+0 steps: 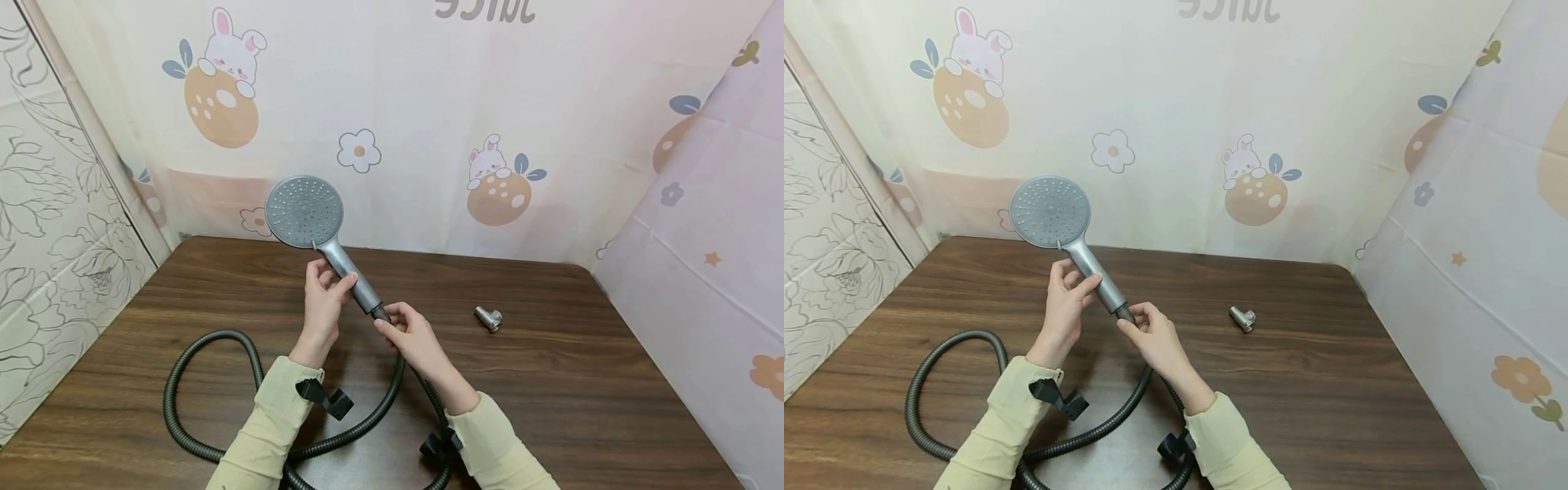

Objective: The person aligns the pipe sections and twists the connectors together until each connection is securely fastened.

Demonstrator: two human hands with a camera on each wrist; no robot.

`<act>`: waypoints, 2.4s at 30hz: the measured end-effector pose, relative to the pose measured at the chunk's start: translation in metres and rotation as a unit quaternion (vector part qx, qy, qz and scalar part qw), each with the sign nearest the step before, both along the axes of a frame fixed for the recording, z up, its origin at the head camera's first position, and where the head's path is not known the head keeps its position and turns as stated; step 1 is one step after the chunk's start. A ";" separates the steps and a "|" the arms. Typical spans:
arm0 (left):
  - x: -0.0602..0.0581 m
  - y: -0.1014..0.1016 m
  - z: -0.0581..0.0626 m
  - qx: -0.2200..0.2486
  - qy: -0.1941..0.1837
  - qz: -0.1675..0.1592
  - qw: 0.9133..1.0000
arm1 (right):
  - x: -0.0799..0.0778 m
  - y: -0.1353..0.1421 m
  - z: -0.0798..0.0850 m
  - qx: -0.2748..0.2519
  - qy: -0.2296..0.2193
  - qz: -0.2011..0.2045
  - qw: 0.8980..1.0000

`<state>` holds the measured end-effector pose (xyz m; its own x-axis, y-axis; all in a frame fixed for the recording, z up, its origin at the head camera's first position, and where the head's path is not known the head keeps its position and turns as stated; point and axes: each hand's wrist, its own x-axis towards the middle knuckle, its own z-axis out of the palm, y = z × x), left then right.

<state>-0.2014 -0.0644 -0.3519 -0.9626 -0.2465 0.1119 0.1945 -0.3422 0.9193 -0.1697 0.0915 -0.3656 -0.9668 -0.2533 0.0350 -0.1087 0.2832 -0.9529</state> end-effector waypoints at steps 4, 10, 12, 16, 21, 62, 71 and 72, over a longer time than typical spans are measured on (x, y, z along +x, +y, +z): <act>0.000 0.000 0.000 -0.002 -0.004 -0.001 1.000 | 0.003 -0.001 0.005 0.002 0.000 0.005 1.000; 0.001 0.000 0.000 -0.002 -0.005 -0.006 1.000 | 0.003 -0.001 0.005 0.014 0.004 0.014 1.000; 0.001 0.000 0.000 -0.001 -0.003 -0.007 1.000 | 0.001 0.000 0.001 0.012 0.007 0.015 1.000; 0.001 0.000 0.000 -0.001 -0.002 -0.006 1.000 | 0.002 -0.001 0.001 0.008 0.002 0.018 1.000; 0.000 0.000 0.000 -0.002 -0.001 -0.005 1.000 | 0.003 -0.002 0.003 -0.001 -0.008 0.018 1.000; 0.001 0.001 0.000 -0.011 -0.004 0.002 1.000 | 0.009 -0.004 0.013 -0.020 0.002 -0.015 1.000; 0.001 0.000 -0.001 -0.007 -0.001 0.002 1.000 | 0.002 -0.004 0.000 -0.019 0.019 -0.017 1.000; 0.001 0.000 -0.001 -0.005 -0.003 0.001 1.000 | 0.001 -0.004 -0.002 -0.016 0.018 -0.019 1.000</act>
<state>-0.2007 -0.0642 -0.3525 -0.9625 -0.2481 0.1093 0.1905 -0.3320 0.9239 -0.1690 0.0877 -0.3672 -0.9736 -0.2143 0.0784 -0.1335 0.2568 -0.9572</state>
